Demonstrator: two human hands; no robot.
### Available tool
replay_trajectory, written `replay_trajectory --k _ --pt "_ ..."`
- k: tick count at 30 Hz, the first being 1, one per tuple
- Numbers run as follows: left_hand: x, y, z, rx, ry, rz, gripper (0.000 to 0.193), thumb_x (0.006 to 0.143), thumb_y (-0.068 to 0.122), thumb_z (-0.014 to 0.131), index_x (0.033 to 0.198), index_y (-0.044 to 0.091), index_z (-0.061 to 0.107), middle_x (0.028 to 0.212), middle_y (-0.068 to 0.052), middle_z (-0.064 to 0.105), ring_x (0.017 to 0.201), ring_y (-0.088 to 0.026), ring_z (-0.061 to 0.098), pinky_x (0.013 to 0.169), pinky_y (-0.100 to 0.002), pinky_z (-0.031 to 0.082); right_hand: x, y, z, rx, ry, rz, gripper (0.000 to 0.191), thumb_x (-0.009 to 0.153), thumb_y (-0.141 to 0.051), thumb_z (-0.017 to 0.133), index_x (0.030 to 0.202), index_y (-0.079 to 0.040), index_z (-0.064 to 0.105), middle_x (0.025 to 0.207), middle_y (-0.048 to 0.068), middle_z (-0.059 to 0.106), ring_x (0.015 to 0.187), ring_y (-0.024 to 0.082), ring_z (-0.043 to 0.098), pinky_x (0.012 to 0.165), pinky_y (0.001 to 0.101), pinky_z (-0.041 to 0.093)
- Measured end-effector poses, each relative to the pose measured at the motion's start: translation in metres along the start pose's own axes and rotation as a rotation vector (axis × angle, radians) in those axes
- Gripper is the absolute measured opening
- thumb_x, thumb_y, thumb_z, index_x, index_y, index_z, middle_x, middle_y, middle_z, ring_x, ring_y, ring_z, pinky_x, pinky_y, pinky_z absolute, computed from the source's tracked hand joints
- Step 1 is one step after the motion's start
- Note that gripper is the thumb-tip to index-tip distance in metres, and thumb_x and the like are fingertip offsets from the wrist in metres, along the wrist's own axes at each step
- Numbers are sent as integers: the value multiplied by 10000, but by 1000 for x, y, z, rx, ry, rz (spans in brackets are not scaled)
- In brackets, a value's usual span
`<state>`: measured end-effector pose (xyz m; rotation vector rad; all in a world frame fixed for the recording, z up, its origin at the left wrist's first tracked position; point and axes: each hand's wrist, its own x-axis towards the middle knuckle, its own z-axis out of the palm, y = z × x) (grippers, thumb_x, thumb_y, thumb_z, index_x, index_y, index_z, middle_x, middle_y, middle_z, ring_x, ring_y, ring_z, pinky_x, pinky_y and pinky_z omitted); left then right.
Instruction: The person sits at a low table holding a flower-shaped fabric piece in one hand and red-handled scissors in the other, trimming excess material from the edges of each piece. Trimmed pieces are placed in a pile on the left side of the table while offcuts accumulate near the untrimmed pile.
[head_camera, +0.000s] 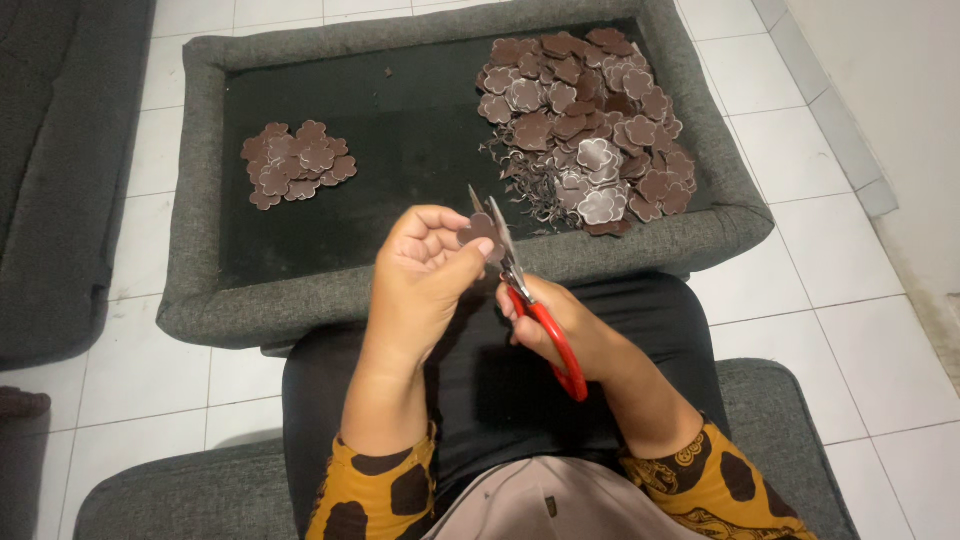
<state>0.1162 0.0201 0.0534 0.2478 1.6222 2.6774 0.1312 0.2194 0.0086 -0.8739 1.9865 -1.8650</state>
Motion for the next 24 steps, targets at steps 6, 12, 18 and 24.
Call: replay_trajectory --k 6,12,18,24 --pt "-1 -6 0 41 13 -60 151 962 3 683 1086 17 600 934 -50 701 751 -65 623 678 -208 498 -5 1 -3 57 -30 73 426 943 -463 573 1047 -51 541 877 19 530 751 108 537 663 277 495" --pt "-2 -12 4 66 2 -102 108 986 75 638 1067 15 599 906 -60 720 747 -82 660 688 -222 526 -5 2 -5 130 -67 67 497 948 -521 591 1068 -41 545 966 34 550 794 123 566 695 276 521" --pt "0 -9 3 -81 -25 -221 113 985 78 661 1057 11 605 880 -73 721 698 -83 632 651 -226 500 -7 6 -5 131 -45 -8 624 966 -652 581 1089 -42 542 953 24 539 812 115 536 719 262 504" --pt "-4 -9 11 57 -25 -164 64 982 90 663 1005 34 641 882 -54 726 731 -66 636 666 -211 486 -7 13 -2 191 4 0 730 916 -753 581 1077 -42 544 939 12 528 801 106 520 699 253 478"
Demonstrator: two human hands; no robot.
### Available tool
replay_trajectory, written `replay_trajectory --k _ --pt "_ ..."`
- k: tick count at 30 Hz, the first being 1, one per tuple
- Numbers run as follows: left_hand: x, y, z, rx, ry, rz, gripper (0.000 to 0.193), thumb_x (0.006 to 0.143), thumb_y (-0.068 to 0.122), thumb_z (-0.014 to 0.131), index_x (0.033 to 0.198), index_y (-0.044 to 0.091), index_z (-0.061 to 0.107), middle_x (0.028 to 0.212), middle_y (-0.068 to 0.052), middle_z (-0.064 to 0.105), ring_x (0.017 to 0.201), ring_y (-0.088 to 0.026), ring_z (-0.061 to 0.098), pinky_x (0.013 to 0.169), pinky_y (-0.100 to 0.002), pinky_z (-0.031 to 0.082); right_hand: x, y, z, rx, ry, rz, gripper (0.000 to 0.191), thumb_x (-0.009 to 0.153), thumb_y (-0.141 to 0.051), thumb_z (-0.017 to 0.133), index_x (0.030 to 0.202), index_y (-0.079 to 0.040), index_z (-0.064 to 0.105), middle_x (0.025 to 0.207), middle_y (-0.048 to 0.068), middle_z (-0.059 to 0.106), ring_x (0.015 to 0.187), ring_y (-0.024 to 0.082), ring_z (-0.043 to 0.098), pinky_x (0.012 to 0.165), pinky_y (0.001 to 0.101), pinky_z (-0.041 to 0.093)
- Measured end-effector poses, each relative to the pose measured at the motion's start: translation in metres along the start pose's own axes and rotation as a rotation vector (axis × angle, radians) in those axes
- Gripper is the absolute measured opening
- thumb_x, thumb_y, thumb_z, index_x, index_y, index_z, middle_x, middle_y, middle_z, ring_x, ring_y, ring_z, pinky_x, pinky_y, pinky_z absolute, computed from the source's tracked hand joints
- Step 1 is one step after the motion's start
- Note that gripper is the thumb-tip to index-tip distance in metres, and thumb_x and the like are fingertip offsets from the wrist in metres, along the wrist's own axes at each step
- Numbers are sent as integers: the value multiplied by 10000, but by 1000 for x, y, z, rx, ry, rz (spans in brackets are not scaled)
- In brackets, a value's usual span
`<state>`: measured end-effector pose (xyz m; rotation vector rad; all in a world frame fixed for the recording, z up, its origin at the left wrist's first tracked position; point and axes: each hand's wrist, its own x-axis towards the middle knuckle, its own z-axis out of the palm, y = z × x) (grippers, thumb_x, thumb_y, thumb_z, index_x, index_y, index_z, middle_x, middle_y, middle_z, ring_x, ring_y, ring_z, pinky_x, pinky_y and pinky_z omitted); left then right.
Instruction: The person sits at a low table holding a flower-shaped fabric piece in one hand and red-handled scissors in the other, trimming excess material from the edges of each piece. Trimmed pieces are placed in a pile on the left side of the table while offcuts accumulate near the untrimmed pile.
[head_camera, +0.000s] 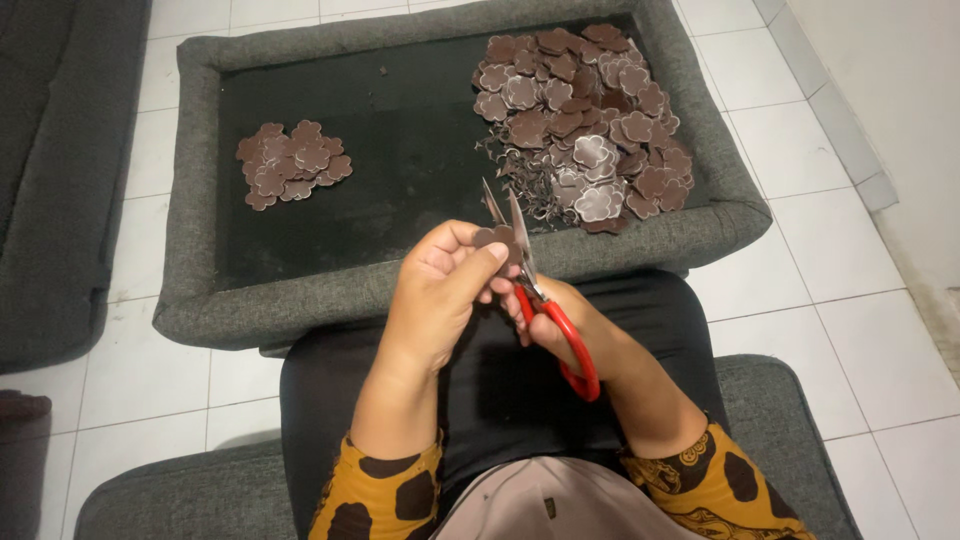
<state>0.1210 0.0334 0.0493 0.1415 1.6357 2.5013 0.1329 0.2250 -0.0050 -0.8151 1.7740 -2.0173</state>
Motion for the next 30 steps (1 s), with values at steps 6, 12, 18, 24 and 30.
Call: replay_trajectory --k 6,12,18,24,30 --pt "0 -3 1 -5 24 56 58 947 88 689 972 42 665 891 -8 719 777 -43 632 719 -208 508 -1 -5 2 -91 78 31 613 946 -681 569 1011 -73 534 844 -11 512 737 93 509 653 245 457" --pt "3 -12 1 20 78 53 78 948 103 729 924 53 674 845 5 696 720 -31 569 654 -202 446 5 -9 12 -98 176 33 478 983 -560 569 1011 -84 544 831 -8 513 720 94 506 639 252 451" --pt "8 -17 5 6 113 61 108 927 134 740 884 59 676 845 -12 721 737 -47 604 657 -208 451 6 -10 19 -152 261 41 477 998 -556 541 988 -79 545 785 -21 494 684 90 476 603 258 432" --pt "8 -18 7 -5 130 69 111 925 132 744 878 55 679 840 -20 721 731 -51 596 657 -210 446 7 -8 20 -152 287 48 444 1029 -517 515 999 -76 561 761 -31 496 648 72 462 571 246 423" --pt "9 -18 6 -19 135 63 111 927 126 743 875 50 679 830 -20 712 713 -52 569 654 -211 441 6 -2 21 -27 298 99 441 1022 -511 542 997 -71 560 766 -39 483 629 61 438 545 238 391"
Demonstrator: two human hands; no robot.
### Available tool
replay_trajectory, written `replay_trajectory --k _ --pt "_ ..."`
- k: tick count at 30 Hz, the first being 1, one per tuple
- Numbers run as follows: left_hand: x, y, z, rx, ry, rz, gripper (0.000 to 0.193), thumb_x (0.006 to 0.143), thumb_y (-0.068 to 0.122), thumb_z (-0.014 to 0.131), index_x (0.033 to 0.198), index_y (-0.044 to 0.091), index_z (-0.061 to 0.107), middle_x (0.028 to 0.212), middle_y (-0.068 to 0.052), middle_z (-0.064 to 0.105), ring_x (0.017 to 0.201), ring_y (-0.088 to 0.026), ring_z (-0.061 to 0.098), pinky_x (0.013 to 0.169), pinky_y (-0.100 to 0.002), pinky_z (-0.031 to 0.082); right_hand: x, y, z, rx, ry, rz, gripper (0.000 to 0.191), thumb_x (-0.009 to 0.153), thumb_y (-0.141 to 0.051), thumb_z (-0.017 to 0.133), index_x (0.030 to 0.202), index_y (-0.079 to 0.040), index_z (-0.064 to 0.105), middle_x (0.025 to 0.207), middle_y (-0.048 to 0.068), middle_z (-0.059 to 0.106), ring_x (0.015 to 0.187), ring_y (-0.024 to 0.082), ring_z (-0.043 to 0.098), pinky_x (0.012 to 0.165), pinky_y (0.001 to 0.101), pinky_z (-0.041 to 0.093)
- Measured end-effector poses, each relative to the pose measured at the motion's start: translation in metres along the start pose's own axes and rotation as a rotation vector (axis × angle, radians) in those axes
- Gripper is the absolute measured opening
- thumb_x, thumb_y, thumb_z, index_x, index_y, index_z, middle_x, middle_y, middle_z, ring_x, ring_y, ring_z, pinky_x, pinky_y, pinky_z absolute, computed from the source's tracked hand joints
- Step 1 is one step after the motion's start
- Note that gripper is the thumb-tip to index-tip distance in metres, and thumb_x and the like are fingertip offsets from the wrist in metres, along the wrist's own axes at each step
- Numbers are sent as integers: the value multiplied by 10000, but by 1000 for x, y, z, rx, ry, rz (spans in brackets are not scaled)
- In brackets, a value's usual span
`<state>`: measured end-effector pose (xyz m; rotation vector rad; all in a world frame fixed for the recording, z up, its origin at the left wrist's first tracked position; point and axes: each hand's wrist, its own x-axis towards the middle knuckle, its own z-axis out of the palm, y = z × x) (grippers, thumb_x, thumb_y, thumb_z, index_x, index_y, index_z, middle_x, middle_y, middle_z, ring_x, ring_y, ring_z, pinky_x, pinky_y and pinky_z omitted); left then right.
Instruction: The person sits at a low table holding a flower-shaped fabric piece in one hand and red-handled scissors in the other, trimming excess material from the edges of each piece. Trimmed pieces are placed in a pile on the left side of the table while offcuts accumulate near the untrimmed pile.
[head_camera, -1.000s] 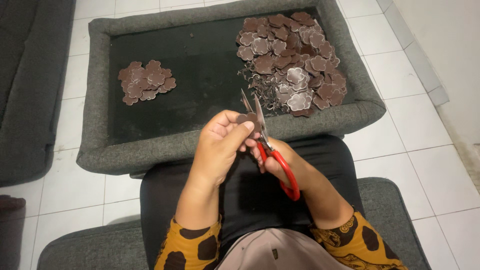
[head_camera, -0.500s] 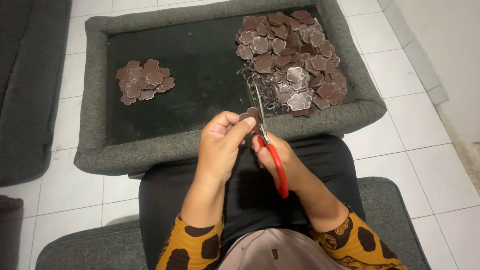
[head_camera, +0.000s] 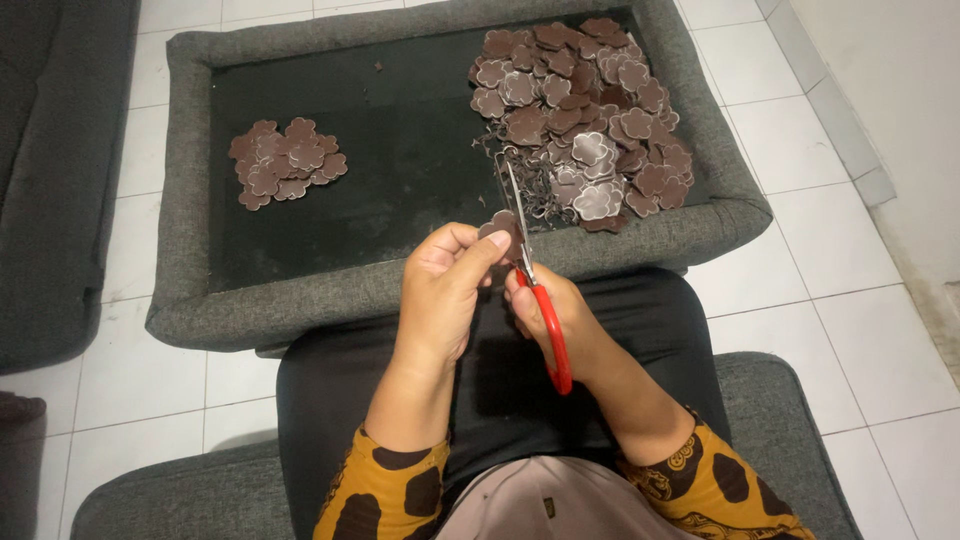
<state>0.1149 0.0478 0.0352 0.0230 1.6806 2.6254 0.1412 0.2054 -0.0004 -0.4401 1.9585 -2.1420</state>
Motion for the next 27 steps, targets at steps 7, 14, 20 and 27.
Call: replay_trajectory --k 7,14,20,27 --pt "1 0 -2 -39 9 -12 97 917 101 747 881 56 669 827 -5 691 694 -48 542 642 -202 433 1 3 -7 -33 -20 27 399 1014 -479 554 974 -82 555 730 -49 473 608 53 429 525 234 379" --pt "1 8 -5 -65 12 -51 103 910 82 732 857 75 644 835 5 680 688 -49 542 629 -203 440 -1 1 -9 -13 -49 40 394 1023 -474 564 934 -91 540 707 -53 455 602 53 409 523 232 363" --pt "1 12 -7 -89 5 -33 122 927 74 723 854 68 626 835 -14 674 697 -66 557 634 -217 457 0 2 -8 46 -76 58 383 1020 -470 567 928 -100 538 704 -58 441 597 52 402 518 227 349" --pt "3 11 -9 -99 23 -48 119 932 65 708 852 75 621 830 -10 674 691 -61 567 620 -211 473 0 3 -10 88 -100 70 392 1017 -476 578 923 -98 533 696 -59 434 589 60 388 514 230 337"
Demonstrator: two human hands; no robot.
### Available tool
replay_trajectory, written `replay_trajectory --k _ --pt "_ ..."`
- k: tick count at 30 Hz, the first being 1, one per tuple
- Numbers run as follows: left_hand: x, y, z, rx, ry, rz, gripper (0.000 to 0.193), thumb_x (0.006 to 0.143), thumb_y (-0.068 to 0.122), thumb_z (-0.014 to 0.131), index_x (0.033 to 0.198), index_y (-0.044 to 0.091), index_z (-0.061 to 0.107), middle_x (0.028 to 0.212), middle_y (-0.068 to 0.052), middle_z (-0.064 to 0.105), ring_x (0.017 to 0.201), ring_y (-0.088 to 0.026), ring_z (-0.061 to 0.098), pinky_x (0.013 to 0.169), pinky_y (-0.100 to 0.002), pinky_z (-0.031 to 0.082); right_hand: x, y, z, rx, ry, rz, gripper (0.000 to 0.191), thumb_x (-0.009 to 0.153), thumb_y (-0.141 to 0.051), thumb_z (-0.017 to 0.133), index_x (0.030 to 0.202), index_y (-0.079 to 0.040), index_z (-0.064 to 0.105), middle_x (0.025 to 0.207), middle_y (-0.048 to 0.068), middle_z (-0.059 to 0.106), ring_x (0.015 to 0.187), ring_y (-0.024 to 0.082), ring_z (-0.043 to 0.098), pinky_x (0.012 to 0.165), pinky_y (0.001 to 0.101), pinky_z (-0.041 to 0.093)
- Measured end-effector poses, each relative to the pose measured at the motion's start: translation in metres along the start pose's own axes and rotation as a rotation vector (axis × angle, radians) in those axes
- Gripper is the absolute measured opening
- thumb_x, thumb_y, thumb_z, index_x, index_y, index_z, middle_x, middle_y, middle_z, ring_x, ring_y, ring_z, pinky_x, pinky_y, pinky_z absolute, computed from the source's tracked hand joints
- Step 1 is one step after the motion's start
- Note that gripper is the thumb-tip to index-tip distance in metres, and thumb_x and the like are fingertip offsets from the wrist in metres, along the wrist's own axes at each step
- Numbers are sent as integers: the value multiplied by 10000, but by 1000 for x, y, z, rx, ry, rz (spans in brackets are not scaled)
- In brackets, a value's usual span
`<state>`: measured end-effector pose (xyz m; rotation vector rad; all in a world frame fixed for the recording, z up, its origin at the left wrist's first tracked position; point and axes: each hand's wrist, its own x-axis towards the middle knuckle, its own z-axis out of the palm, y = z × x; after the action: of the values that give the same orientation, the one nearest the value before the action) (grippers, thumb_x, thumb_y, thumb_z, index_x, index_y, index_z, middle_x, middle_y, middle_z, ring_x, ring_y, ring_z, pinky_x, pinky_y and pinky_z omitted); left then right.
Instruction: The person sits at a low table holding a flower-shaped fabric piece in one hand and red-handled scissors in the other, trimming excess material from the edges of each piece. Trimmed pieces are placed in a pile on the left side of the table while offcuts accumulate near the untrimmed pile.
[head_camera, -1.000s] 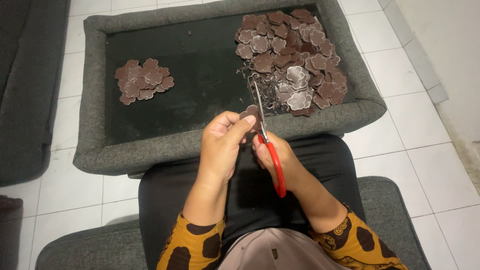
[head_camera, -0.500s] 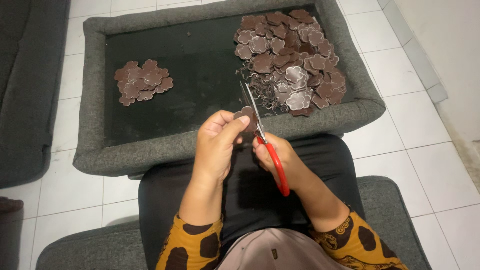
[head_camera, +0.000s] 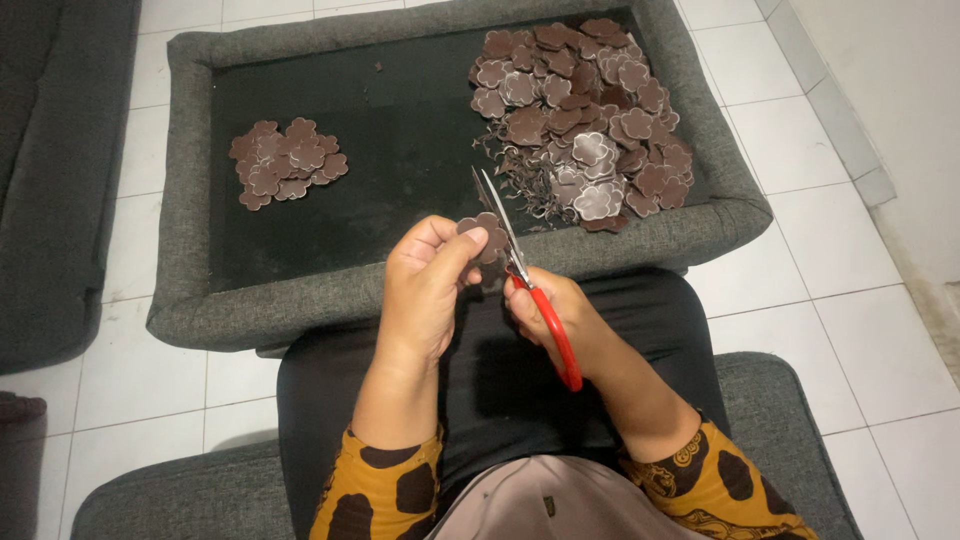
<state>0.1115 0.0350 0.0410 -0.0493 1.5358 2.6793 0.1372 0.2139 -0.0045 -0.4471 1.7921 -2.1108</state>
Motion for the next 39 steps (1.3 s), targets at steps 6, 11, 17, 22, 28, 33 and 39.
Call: replay_trajectory --k 6,11,17,22,28,33,39 --pt "1 2 -4 11 2 16 120 943 68 696 856 85 615 845 -6 685 722 -59 600 626 -208 486 1 1 -2 -93 5 12 406 1008 -489 561 904 -97 555 681 -56 451 581 57 407 504 232 351" --pt "2 4 -6 48 21 16 110 944 70 687 859 81 618 852 -9 696 732 -60 613 631 -211 496 0 2 -2 -92 16 38 413 1028 -481 544 895 -90 549 683 -50 448 568 61 400 499 233 353" --pt "3 11 -6 88 30 -1 55 932 70 669 902 72 623 902 -64 749 802 -107 713 635 -216 513 4 16 -8 -34 65 -11 399 1026 -474 533 960 -82 558 720 -23 486 584 78 445 523 242 403" --pt "2 14 -10 142 -10 48 106 943 68 678 1044 37 670 945 -56 746 816 -88 683 650 -204 502 12 26 -14 92 21 -38 439 1041 -508 545 1011 -71 537 778 -9 465 659 87 455 594 245 414" --pt "4 7 -13 136 -20 84 155 942 55 702 1089 11 680 950 -54 745 815 -93 674 660 -208 497 3 15 -9 -110 -134 -53 384 997 -475 558 1016 -92 545 798 -24 497 710 80 487 635 238 434" --pt "3 5 -15 179 -1 112 155 937 56 715 1080 9 681 921 -60 751 807 -99 694 661 -212 509 2 1 -3 -124 -121 -59 274 995 -368 523 1006 -95 539 783 -30 480 696 75 470 616 232 421" --pt "1 3 -11 175 3 121 155 931 47 720 1074 7 676 914 -67 753 789 -101 693 664 -217 514 3 -1 -1 -162 -86 -42 353 1007 -447 535 1000 -94 543 770 -28 486 676 78 478 599 237 433"
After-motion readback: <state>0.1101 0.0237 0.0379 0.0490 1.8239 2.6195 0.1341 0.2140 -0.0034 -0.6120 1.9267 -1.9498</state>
